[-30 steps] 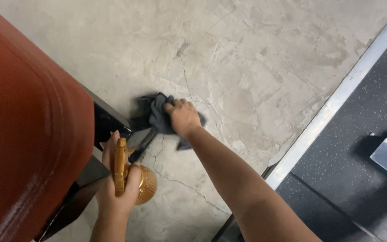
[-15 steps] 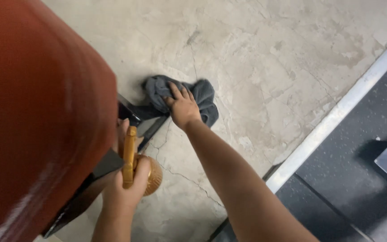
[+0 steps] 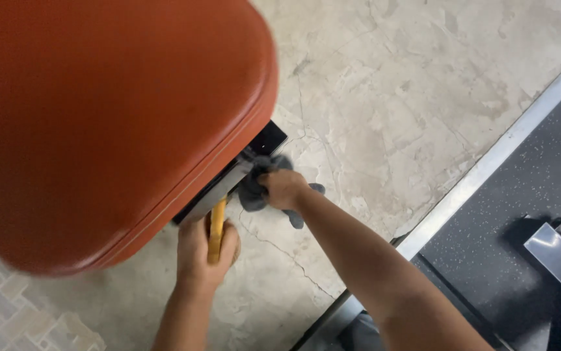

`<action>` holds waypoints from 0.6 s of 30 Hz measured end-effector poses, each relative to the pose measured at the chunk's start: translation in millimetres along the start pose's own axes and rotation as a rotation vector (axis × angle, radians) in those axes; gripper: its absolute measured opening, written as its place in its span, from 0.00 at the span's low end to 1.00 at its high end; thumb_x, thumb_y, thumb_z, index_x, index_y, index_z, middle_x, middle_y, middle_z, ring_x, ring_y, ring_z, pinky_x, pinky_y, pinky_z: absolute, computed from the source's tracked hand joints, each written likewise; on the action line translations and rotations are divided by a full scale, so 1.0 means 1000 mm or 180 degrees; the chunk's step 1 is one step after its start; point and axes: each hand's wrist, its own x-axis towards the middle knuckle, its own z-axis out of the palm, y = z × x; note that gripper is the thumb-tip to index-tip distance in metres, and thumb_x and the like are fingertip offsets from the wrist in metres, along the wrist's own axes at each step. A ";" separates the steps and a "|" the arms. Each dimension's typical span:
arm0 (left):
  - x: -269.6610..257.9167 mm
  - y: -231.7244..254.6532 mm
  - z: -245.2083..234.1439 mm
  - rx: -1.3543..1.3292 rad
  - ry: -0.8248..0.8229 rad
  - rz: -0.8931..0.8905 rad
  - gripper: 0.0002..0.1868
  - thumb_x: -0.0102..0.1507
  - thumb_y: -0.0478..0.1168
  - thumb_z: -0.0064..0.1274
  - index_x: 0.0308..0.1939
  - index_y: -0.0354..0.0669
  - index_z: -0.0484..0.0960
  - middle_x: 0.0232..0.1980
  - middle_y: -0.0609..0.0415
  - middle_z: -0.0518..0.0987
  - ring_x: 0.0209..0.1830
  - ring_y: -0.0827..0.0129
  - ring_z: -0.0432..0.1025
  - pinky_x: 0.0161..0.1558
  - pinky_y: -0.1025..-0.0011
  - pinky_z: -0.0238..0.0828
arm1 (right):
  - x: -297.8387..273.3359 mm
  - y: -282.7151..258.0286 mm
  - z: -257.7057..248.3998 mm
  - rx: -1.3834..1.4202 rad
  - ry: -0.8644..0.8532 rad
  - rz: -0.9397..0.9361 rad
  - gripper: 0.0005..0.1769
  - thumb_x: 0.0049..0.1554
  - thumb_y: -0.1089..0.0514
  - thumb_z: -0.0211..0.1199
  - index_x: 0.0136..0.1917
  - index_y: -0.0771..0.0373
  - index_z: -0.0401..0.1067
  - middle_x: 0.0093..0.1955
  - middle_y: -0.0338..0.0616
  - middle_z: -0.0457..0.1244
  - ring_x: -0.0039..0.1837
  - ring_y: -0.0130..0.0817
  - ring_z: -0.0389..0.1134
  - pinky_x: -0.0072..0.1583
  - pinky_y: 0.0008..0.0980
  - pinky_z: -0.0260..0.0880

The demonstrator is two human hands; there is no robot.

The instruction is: Cleaning and wiping down gym weight machines using a spray bottle and cloth.

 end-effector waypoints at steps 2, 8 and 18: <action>-0.033 -0.009 -0.010 -0.0117 0.0295 0.0142 0.24 0.60 0.42 0.51 0.57 0.33 0.74 0.52 0.37 0.78 0.58 0.37 0.67 0.59 0.45 0.59 | -0.002 -0.013 0.023 0.0001 0.0023 -0.0292 0.18 0.55 0.57 0.59 0.59 0.55 0.74 0.63 0.49 0.63 0.64 0.51 0.66 0.61 0.45 0.69; -0.099 -0.047 -0.039 -0.0129 0.0614 -0.0047 0.37 0.60 0.40 0.48 0.75 0.39 0.63 0.80 0.32 0.56 0.81 0.26 0.43 0.74 0.33 0.39 | 0.016 -0.052 0.137 -0.0112 0.0955 -0.0606 0.22 0.58 0.57 0.54 0.65 0.60 0.69 0.71 0.51 0.58 0.73 0.53 0.58 0.68 0.46 0.64; -0.126 -0.084 -0.052 -0.0299 0.0680 -0.0498 0.42 0.55 0.42 0.49 0.75 0.38 0.61 0.80 0.30 0.53 0.81 0.25 0.38 0.73 0.33 0.36 | 0.090 -0.146 0.130 -0.1036 0.0259 0.0873 0.26 0.67 0.54 0.47 0.74 0.65 0.65 0.78 0.61 0.54 0.79 0.58 0.52 0.76 0.51 0.51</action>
